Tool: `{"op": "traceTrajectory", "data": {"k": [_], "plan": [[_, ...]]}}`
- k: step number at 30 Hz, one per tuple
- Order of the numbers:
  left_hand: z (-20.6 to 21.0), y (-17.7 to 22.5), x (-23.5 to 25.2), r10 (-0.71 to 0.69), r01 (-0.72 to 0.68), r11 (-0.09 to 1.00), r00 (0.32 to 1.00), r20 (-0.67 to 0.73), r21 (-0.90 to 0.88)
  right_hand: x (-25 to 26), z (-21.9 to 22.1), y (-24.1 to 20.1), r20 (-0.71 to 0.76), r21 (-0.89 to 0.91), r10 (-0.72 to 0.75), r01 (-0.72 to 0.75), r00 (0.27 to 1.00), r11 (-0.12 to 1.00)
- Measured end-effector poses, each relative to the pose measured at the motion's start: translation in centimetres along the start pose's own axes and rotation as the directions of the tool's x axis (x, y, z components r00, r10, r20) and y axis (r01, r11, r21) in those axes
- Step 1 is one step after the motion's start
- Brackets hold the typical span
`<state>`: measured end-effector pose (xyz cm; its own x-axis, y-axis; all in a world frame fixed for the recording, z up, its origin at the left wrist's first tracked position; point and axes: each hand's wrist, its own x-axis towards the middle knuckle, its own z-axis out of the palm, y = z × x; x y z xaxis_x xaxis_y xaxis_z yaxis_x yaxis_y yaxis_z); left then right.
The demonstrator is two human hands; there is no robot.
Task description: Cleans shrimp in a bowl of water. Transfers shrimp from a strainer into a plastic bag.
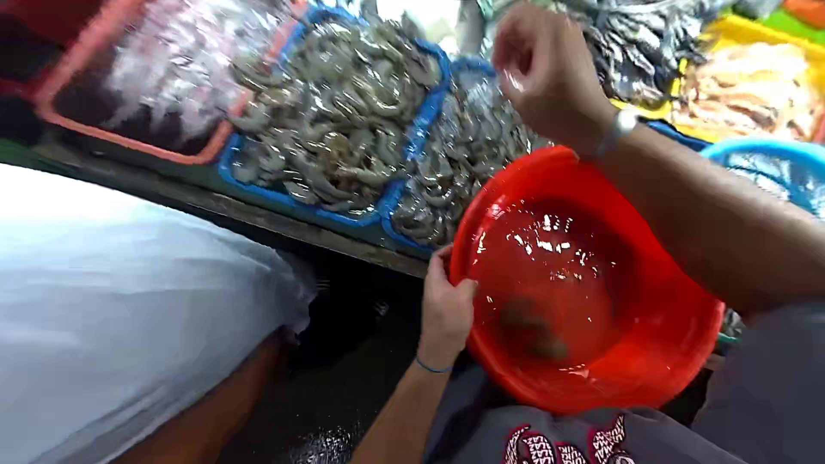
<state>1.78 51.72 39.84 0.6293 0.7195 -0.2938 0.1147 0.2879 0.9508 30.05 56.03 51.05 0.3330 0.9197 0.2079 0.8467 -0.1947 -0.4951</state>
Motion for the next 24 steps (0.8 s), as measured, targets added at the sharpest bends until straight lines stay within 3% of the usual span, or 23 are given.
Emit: {"op": "traceTrajectory", "data": {"k": [2,4,7,11,17,21,24], "plan": [[0.1,0.3,0.0,-0.009,0.009,1.0,1.0,0.011,-0.015,-9.2,-0.3,0.2,0.27,-0.036,0.024,-0.015,0.962,0.999],[0.2,0.5,0.3,-0.005,0.005,1.0,1.0,0.011,-0.011,-16.7,1.6,1.7,0.551,-0.092,0.124,-0.087,0.825,0.992],[0.3,0.5,0.2,0.009,-0.008,1.0,1.0,0.025,-0.02,-23.9,6.1,2.7,0.678,-0.062,0.14,-0.133,0.721,0.989],[0.5,0.8,0.5,0.013,-0.013,1.0,1.0,0.028,0.003,-26.7,10.0,0.1,0.789,-0.034,0.068,-0.068,0.61,0.997],[0.5,0.9,0.7,0.02,-0.019,1.0,0.999,0.029,-0.01,-29.3,8.2,-0.1,0.907,-0.052,0.116,-0.166,0.405,0.985],[0.4,0.8,0.7,0.026,-0.025,0.999,0.999,0.031,-0.033,-29.8,6.7,1.4,0.931,0.024,0.077,-0.27,0.358,0.963],[0.5,0.7,1.0,0.009,-0.008,0.997,1.0,0.016,-0.08,-29.4,6.6,1.8,0.942,0.03,0.044,-0.215,0.332,0.976]]}}
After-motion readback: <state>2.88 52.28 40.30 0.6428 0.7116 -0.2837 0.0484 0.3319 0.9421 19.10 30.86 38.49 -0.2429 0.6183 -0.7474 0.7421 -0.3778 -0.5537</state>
